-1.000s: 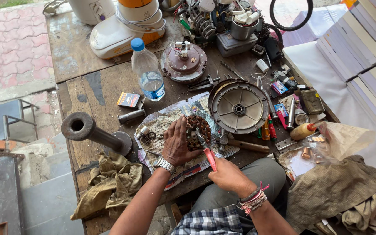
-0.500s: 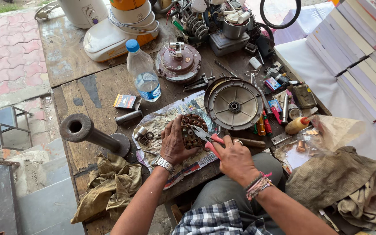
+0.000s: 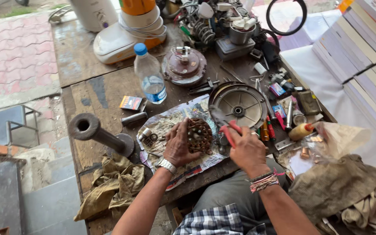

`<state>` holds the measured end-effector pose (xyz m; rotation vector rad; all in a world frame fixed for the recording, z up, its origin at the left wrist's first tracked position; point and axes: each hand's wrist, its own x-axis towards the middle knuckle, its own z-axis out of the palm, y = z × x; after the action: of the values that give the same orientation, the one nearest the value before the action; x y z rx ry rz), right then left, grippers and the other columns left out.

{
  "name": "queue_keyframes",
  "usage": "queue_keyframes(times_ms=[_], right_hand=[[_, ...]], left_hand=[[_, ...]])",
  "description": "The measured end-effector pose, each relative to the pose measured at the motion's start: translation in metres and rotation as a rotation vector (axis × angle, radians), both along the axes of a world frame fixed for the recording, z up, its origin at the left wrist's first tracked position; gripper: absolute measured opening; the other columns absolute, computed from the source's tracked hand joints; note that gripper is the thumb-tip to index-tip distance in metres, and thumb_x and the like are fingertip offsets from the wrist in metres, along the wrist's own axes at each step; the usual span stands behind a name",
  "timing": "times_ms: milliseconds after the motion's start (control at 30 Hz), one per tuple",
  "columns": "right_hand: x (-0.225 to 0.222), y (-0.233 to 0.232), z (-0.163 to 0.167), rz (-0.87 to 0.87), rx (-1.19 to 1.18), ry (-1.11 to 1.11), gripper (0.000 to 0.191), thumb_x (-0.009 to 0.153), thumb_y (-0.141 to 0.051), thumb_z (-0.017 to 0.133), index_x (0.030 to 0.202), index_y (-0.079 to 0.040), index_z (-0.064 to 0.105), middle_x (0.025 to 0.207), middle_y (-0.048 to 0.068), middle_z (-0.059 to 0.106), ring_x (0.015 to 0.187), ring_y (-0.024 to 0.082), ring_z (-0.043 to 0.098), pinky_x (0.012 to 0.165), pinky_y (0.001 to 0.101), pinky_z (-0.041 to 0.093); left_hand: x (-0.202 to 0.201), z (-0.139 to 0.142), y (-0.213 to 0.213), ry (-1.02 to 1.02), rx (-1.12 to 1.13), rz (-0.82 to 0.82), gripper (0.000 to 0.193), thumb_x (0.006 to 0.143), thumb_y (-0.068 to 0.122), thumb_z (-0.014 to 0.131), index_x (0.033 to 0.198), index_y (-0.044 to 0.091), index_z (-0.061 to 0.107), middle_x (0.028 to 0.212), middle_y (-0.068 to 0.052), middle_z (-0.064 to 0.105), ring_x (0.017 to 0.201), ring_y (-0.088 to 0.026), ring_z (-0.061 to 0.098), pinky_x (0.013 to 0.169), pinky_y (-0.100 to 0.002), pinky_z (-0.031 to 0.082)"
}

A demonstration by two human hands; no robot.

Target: The person sits at a cluttered workbench and repairs a motor stator. They use pliers to adjust copper windings, wipe the component with a cloth, and apply a liquid from a squeeze bottle to a metal housing. The person also uses a hammer to tap the housing.

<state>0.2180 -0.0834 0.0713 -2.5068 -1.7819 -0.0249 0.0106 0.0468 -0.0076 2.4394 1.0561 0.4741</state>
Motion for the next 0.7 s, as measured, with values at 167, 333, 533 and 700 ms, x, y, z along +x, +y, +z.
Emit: queue_keyframes(times_ms=[167, 333, 533, 700], right_hand=[[-0.011, 0.016, 0.016, 0.112, 0.074, 0.000, 0.063, 0.079, -0.014, 0.066, 0.140, -0.029, 0.061, 0.106, 0.012, 0.061, 0.077, 0.029, 0.068, 0.072, 0.0420, 0.059], [-0.014, 0.065, 0.014, 0.141, -0.045, -0.217, 0.035, 0.098, -0.028, 0.055, 0.132, -0.025, 0.064, 0.105, 0.011, 0.061, 0.082, 0.025, 0.068, 0.064, 0.0387, 0.057], [-0.004, 0.094, -0.001, 0.109, -0.152, -0.163, 0.039, 0.110, -0.044, 0.043, 0.134, -0.019, 0.062, 0.118, 0.012, 0.061, 0.101, 0.029, 0.065, 0.079, 0.0492, 0.053], [0.015, 0.091, 0.003, 0.201, -0.313, -0.426, 0.048, 0.093, -0.026, 0.048, 0.141, -0.021, 0.053, 0.159, 0.025, 0.031, 0.134, 0.041, 0.042, 0.097, 0.0670, 0.027]], left_hand=[[-0.002, -0.004, 0.000, -0.067, 0.055, -0.023, 0.141, 0.054, 0.051, 0.089, 0.159, 0.007, 0.005, 0.160, -0.021, 0.034, 0.148, -0.041, 0.031, 0.118, -0.052, 0.025], [-0.003, -0.007, 0.000, -0.169, 0.131, -0.072, 0.145, 0.055, 0.048, 0.091, 0.161, 0.006, 0.001, 0.165, -0.026, 0.022, 0.148, -0.045, 0.030, 0.117, -0.054, 0.028], [-0.002, -0.006, 0.001, -0.168, 0.161, -0.087, 0.148, 0.053, 0.046, 0.093, 0.160, 0.011, -0.003, 0.166, -0.025, 0.017, 0.147, -0.046, 0.029, 0.116, -0.055, 0.030], [-0.003, -0.010, 0.002, -0.131, 0.121, -0.079, 0.148, 0.053, 0.047, 0.091, 0.160, 0.011, -0.005, 0.167, -0.024, 0.018, 0.148, -0.044, 0.030, 0.117, -0.053, 0.031]])
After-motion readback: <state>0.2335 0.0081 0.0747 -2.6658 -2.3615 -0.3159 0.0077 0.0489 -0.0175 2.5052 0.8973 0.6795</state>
